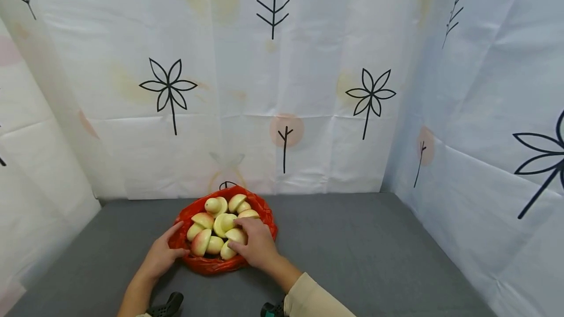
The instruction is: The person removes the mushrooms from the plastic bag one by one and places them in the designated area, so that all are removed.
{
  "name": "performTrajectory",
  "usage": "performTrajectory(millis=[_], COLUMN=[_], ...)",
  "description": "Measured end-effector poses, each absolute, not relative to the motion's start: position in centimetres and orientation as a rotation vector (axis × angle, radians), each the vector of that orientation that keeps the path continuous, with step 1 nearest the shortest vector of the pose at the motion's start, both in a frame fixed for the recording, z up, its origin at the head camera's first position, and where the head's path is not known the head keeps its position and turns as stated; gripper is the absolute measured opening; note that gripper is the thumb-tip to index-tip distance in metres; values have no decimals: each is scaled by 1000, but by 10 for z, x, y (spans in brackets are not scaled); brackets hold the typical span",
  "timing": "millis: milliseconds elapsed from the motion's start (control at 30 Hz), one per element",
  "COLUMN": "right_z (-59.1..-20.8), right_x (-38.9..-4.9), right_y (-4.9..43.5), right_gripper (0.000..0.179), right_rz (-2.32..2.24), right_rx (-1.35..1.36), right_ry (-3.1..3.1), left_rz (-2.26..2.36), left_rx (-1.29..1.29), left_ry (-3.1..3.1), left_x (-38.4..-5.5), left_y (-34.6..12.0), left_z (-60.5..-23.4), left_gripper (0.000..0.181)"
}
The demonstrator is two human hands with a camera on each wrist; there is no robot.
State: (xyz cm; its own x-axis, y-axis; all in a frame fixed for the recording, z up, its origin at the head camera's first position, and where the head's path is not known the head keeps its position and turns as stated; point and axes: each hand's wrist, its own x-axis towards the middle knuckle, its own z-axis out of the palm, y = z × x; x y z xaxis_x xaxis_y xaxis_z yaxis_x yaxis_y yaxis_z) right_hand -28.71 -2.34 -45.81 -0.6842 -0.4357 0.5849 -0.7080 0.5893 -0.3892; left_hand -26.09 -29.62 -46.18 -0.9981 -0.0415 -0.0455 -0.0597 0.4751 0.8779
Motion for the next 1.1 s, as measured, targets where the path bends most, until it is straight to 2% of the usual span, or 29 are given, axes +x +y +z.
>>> performTrajectory(millis=[267, 567, 1100], right_z=[-463, -458, -457], right_x=[-287, -286, -285], right_y=[-28, -31, -25], right_gripper=[48, 64, 65], right_rz=[750, 674, 689], right_rx=[902, 926, 979], right_ry=[-2454, -2648, -2600], left_rz=[1550, 1524, 1506], left_rx=[-84, -77, -84], left_ry=[2717, 2735, 2728], left_x=[-260, -259, -260], left_y=[-296, -296, -295], left_z=[-460, -458, -458], left_gripper=[86, 86, 87])
